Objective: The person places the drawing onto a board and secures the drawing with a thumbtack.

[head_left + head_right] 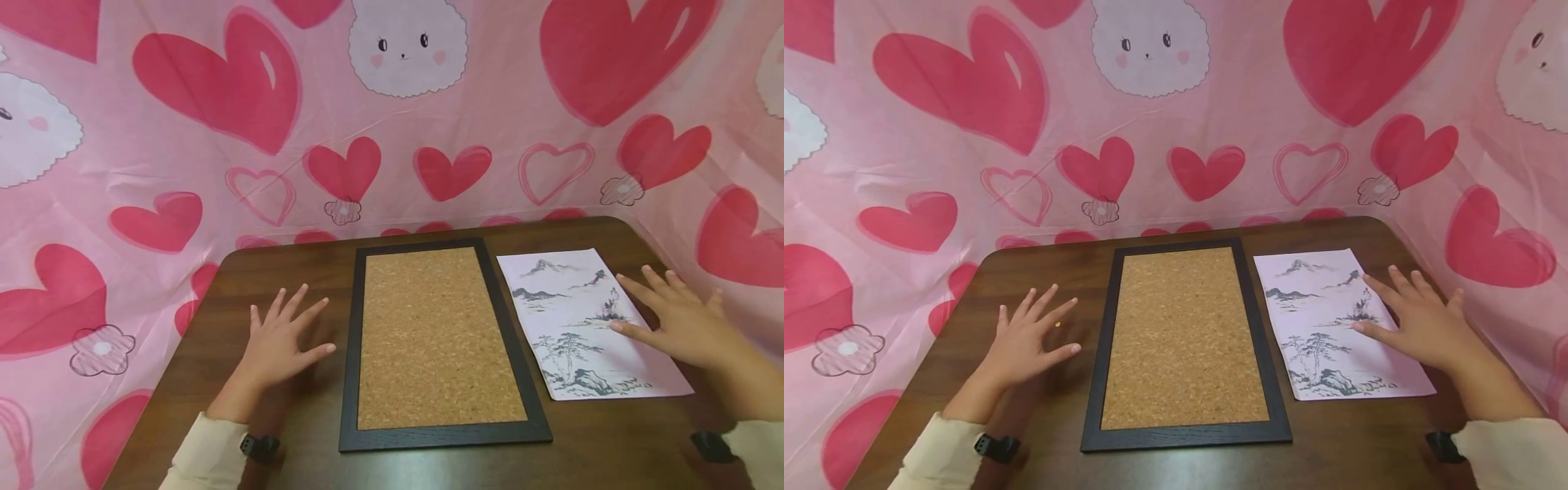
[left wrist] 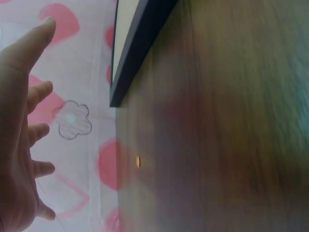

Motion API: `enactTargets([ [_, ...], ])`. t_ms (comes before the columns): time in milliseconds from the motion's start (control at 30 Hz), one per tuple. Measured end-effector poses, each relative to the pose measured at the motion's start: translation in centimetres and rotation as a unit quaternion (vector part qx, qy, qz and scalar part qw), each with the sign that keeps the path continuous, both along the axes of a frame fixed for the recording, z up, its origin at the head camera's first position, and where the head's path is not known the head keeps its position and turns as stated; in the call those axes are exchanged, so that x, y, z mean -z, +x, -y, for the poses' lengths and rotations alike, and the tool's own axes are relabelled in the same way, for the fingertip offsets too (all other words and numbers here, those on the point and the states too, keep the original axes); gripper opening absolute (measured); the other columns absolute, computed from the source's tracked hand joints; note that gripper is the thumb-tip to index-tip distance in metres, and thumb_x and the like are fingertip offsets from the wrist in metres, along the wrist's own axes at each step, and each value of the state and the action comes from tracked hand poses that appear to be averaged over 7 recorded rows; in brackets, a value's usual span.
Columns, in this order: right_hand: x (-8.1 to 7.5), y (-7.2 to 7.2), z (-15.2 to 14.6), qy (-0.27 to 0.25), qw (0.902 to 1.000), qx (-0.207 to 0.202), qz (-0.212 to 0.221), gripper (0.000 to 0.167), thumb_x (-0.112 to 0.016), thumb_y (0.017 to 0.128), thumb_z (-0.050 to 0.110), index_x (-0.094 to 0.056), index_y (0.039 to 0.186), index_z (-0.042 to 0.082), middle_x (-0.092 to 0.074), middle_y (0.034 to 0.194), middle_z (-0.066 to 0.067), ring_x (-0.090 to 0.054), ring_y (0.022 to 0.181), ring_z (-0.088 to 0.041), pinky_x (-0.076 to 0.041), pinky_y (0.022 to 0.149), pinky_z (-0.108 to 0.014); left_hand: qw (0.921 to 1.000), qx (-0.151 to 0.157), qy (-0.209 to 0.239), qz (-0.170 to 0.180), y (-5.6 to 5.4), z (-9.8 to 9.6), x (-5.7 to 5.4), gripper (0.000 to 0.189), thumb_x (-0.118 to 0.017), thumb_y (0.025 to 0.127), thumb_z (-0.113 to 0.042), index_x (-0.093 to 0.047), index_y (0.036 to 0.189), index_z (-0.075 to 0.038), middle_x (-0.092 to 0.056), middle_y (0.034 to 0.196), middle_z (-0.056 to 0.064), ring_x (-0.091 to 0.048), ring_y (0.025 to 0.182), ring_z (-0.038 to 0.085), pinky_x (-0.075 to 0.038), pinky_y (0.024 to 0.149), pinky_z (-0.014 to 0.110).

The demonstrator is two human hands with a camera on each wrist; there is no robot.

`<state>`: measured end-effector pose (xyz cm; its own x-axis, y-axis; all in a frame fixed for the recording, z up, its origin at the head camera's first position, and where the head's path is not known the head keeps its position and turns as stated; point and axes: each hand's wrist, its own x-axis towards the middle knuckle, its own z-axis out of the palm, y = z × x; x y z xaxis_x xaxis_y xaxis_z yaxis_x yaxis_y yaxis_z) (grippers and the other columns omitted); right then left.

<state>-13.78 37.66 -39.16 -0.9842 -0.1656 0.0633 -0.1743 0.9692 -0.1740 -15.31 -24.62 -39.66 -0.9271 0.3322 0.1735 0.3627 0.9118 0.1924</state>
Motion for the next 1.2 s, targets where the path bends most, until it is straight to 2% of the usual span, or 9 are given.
enactTargets([
  [133,0.3,0.0,-0.6,-0.025,0.9996,-0.009,-0.006,0.095,-0.068,0.083,0.054,-0.021,0.156,0.016,-0.015,0.153,-0.035,0.002,0.14,-0.055,0.016,0.093,-0.078,0.9997,0.012,0.02,-0.004,-0.1,-0.9,-0.1,0.08,-0.061,0.079,-0.072,-0.041,0.148,-0.037,-0.024,0.16,0.009,-0.016,0.143,0.045,-0.002,0.099,0.08],
  [267,0.5,-0.2,-1.2,-0.065,0.9976,-0.023,-0.005,0.1,-0.075,0.08,0.047,-0.021,0.156,0.011,-0.014,0.151,-0.038,-0.002,0.138,-0.058,0.006,0.097,-0.079,0.999,0.024,0.038,0.005,-0.1,-1.6,-0.2,0.081,-0.063,0.078,-0.071,-0.042,0.148,-0.036,-0.025,0.159,0.01,-0.018,0.143,0.044,-0.005,0.099,0.08],
  [467,0.6,-0.5,-1.8,-0.145,0.9885,-0.035,0.023,0.107,-0.084,0.074,0.034,-0.02,0.155,0.005,-0.011,0.151,-0.04,-0.008,0.136,-0.06,-0.012,0.093,-0.081,0.9961,0.042,0.072,0.03,-0.2,-2.5,-0.3,0.081,-0.066,0.078,-0.068,-0.04,0.148,-0.037,-0.022,0.16,0.007,-0.018,0.144,0.043,-0.006,0.1,0.08],
  [567,0.6,-0.5,-2.2,-0.176,0.9833,-0.035,0.031,0.107,-0.085,0.073,0.028,-0.021,0.154,0.003,-0.013,0.15,-0.041,-0.009,0.136,-0.06,-0.015,0.092,-0.081,0.9939,0.053,0.089,0.037,-0.2,-3.1,-0.3,0.082,-0.067,0.077,-0.068,-0.041,0.148,-0.037,-0.021,0.16,0.006,-0.018,0.144,0.042,-0.007,0.1,0.079],
  [800,0.7,-0.8,-3.2,-0.185,0.9814,-0.028,0.041,0.105,-0.087,0.072,0.025,-0.024,0.153,0.003,-0.034,0.139,-0.04,-0.034,0.116,-0.063,-0.033,0.082,-0.078,0.9884,0.084,0.121,0.036,-0.4,-4.6,0.0,0.08,-0.072,0.077,-0.06,-0.044,0.147,-0.032,-0.027,0.158,0.005,-0.025,0.142,0.035,-0.018,0.103,0.073],
  [867,0.8,-1.0,-3.6,-0.196,0.979,-0.031,0.048,0.1,-0.085,0.074,0.022,-0.026,0.152,0.001,-0.036,0.138,-0.039,-0.039,0.113,-0.063,-0.048,0.082,-0.064,0.9856,0.093,0.136,0.039,-0.5,-5.1,0.1,0.078,-0.074,0.077,-0.057,-0.048,0.145,-0.028,-0.029,0.157,0.005,-0.028,0.141,0.034,-0.022,0.103,0.072],
  [933,0.9,-1.2,-3.9,-0.21,0.9756,-0.033,0.055,0.094,-0.084,0.076,0.018,-0.029,0.149,-0.002,-0.041,0.135,-0.037,-0.046,0.11,-0.058,-0.056,0.076,-0.044,0.983,0.099,0.148,0.045,-0.5,-5.6,0.1,0.077,-0.075,0.077,-0.056,-0.05,0.144,-0.028,-0.03,0.157,0.003,-0.029,0.14,0.033,-0.026,0.102,0.07],
  [1033,1.2,-1.5,-4.4,-0.227,0.9707,-0.037,0.069,0.085,-0.082,0.077,0.014,-0.033,0.144,-0.008,-0.047,0.129,-0.038,-0.058,0.102,-0.047,-0.051,0.066,-0.021,0.9782,0.108,0.166,0.063,-0.6,-6.6,0.2,0.076,-0.077,0.075,-0.055,-0.052,0.142,-0.027,-0.03,0.156,0.001,-0.03,0.14,0.032,-0.03,0.102,0.068],
  [1200,2.1,-1.5,-5.3,-0.241,0.9649,-0.031,0.1,0.077,-0.08,0.079,0.012,-0.038,0.14,-0.007,-0.052,0.122,-0.038,-0.066,0.089,-0.014,-0.053,0.065,-0.023,0.9645,0.135,0.202,0.104,-0.8,-8.4,0.3,0.075,-0.08,0.075,-0.052,-0.053,0.141,-0.026,-0.031,0.155,0.002,-0.031,0.139,0.03,-0.034,0.103,0.063],
])
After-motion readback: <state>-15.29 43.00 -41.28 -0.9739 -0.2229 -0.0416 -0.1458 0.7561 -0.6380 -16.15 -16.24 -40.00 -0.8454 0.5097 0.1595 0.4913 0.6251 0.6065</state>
